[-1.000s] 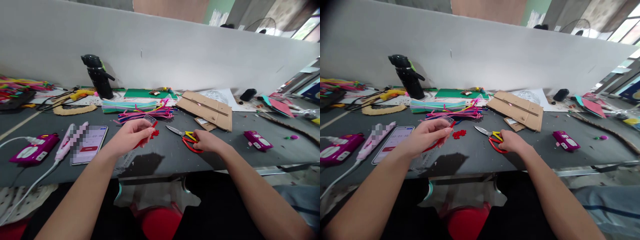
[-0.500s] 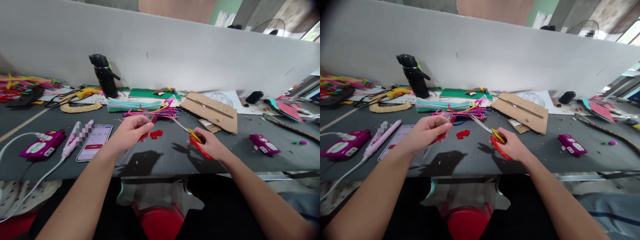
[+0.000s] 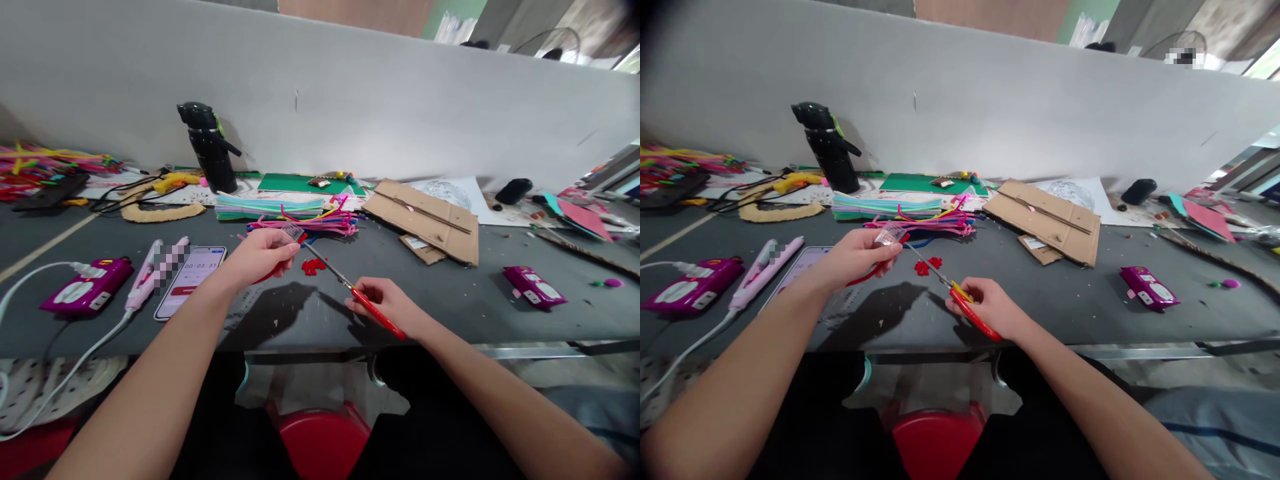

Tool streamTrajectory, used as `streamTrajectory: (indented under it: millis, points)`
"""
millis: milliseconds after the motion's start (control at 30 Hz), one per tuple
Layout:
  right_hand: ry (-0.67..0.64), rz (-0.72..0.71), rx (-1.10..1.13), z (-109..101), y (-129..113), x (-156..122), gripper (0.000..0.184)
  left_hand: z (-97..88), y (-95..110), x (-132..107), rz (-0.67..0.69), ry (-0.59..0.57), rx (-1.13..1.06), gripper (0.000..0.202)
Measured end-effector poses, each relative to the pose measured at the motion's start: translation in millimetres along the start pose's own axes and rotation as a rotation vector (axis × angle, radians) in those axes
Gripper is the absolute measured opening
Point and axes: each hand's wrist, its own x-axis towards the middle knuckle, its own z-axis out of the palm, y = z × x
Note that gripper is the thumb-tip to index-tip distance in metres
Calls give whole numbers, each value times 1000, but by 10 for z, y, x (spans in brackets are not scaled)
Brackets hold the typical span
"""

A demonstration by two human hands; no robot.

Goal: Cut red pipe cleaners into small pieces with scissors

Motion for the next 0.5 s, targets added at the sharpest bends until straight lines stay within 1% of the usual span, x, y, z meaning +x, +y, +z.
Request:
streamTrajectory:
  millis: [133, 367, 500]
  points:
    - [22, 24, 9, 36, 57, 33, 33, -5, -16, -3, -10, -10, 0, 30]
    - [17, 12, -14, 50, 105, 51, 29, 3, -16, 2, -19, -22, 28, 30]
    - [16, 12, -1, 72, 116, 63, 25, 8, -18, -2, -13, -50, 29, 31]
